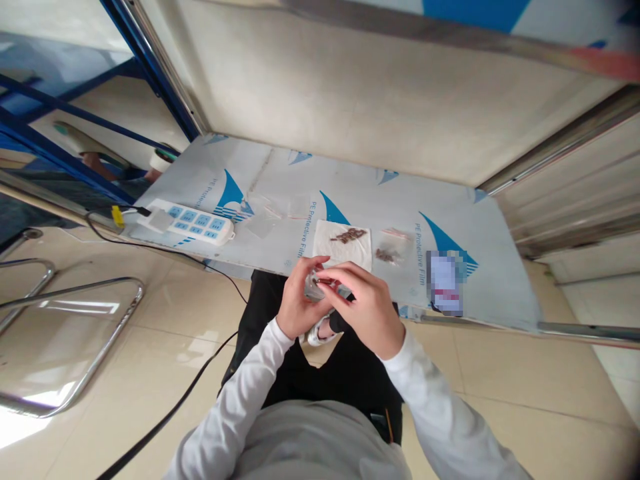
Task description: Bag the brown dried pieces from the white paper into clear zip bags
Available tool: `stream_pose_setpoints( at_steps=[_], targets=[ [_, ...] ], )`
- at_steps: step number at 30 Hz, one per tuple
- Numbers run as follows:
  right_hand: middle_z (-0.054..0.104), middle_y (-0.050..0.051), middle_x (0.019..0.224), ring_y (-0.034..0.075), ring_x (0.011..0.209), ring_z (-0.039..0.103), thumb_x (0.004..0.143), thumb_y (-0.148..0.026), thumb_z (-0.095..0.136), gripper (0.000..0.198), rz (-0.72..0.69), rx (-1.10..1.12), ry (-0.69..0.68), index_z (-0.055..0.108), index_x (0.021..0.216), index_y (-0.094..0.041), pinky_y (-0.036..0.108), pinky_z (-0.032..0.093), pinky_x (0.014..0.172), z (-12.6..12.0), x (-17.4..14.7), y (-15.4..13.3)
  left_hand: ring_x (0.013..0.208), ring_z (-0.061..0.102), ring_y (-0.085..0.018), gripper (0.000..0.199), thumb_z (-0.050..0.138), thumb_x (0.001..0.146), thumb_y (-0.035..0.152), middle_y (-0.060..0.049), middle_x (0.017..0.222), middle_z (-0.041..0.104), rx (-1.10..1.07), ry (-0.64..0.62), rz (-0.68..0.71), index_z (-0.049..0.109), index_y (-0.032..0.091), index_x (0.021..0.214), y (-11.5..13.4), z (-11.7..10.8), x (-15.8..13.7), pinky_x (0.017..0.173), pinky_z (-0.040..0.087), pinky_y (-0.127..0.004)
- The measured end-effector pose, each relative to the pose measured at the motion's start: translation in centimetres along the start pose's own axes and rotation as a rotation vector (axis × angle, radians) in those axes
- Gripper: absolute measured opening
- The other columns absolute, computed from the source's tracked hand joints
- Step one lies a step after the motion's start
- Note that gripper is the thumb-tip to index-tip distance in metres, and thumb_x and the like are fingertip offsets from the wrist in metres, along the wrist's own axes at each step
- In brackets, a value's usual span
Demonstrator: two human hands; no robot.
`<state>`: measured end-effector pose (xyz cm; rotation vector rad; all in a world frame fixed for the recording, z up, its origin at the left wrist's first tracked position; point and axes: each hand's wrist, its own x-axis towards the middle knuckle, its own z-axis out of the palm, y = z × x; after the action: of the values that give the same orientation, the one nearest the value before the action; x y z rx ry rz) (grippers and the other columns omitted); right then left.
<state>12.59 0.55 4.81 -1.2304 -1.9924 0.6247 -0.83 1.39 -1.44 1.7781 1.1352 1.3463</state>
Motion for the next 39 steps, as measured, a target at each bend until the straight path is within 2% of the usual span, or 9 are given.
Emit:
stream_pose_setpoints(
  at_steps=[7,13,15,18,21,23,25,30,39],
  targets=[
    [0.069,0.006,0.092,0.021,0.092,0.059,0.089,-0.021,0.057,0.012,-0.061,-0.138,-0.053,0.065,0.099,-0.02,0.035,0.049,0.082,-0.4,0.1,0.0,0.088,0.059,-0.019,0.044,0.066,0.074,0.022,-0.006,0.097,0.059,-0.012,0.007,0.011,0.052,0.018,0.115,0.4,0.2,-0.1,0.081,0.048,-0.033],
    [0.07,0.005,0.092,0.019,0.089,0.061,0.089,-0.023,0.058,0.012,-0.043,-0.073,-0.012,0.066,0.098,-0.02,0.032,0.049,0.082,-1.3,0.3,-0.4,0.087,0.057,-0.017,0.047,0.066,0.072,0.018,-0.004,0.095,0.057,-0.016,0.018,0.01,0.051,0.019,0.116,0.3,0.2,-0.1,0.08,0.047,-0.031],
    [0.07,0.003,0.096,0.016,0.087,0.062,0.09,-0.022,0.055,0.015,0.012,-0.051,0.071,0.066,0.1,-0.021,0.029,0.05,0.079,-1.7,0.7,1.3,0.082,0.056,-0.015,0.048,0.066,0.072,0.017,-0.002,0.091,0.055,-0.007,0.018,0.001,0.051,0.019,0.118,0.2,0.1,-0.1,0.078,0.047,-0.029],
    [0.07,0.004,0.101,0.015,0.082,0.064,0.09,-0.021,0.053,0.019,0.144,-0.126,0.189,0.066,0.102,-0.02,0.027,0.05,0.074,-1.8,1.6,7.0,0.075,0.053,-0.012,0.048,0.066,0.073,0.018,0.0,0.087,0.053,0.008,0.013,-0.017,0.05,0.02,0.118,0.1,-0.1,-0.2,0.073,0.046,-0.027],
    [0.069,0.008,0.1,0.015,0.073,0.063,0.081,-0.012,0.055,0.024,0.339,-0.3,0.081,0.066,0.103,-0.014,0.027,0.051,0.07,-0.8,2.7,14.2,0.076,0.053,-0.013,0.047,0.066,0.073,0.017,-0.001,0.087,0.053,0.016,0.01,-0.026,0.05,0.02,0.118,0.0,-0.4,-0.3,0.073,0.046,-0.027],
    [0.068,0.009,0.1,0.017,0.077,0.063,0.076,-0.01,0.057,0.027,0.378,-0.408,-0.022,0.067,0.101,-0.013,0.03,0.05,0.077,0.2,3.5,17.9,0.076,0.053,-0.013,0.047,0.066,0.073,0.017,-0.001,0.087,0.053,0.023,0.008,-0.032,0.05,0.02,0.118,-0.1,-0.6,-0.5,0.073,0.046,-0.027],
    [0.066,0.009,0.101,0.018,0.084,0.062,0.074,-0.009,0.058,0.027,0.37,-0.453,-0.074,0.068,0.098,-0.014,0.032,0.048,0.085,1.4,4.2,19.9,0.077,0.053,-0.013,0.047,0.065,0.073,0.017,-0.001,0.088,0.053,0.036,0.006,-0.045,0.05,0.02,0.118,-0.2,-0.8,-0.6,0.074,0.046,-0.028],
    [0.063,0.012,0.104,0.022,0.097,0.058,0.078,-0.009,0.052,0.026,0.36,-0.523,-0.106,0.067,0.098,-0.014,0.034,0.043,0.092,3.3,5.9,20.8,0.075,0.053,-0.012,0.046,0.065,0.075,0.017,-0.001,0.088,0.053,0.061,0.009,-0.086,0.05,0.02,0.118,-0.5,-1.6,-1.0,0.072,0.046,-0.027],
    [0.067,0.014,0.098,0.024,0.089,0.06,0.083,-0.012,0.051,0.024,0.405,-0.639,-0.144,0.068,0.099,-0.014,0.031,0.043,0.081,3.3,6.1,20.1,0.073,0.053,-0.011,0.046,0.065,0.074,0.016,-0.001,0.087,0.053,0.052,0.014,-0.092,0.051,0.02,0.117,-0.7,-1.8,-0.7,0.071,0.046,-0.026]
  ],
)
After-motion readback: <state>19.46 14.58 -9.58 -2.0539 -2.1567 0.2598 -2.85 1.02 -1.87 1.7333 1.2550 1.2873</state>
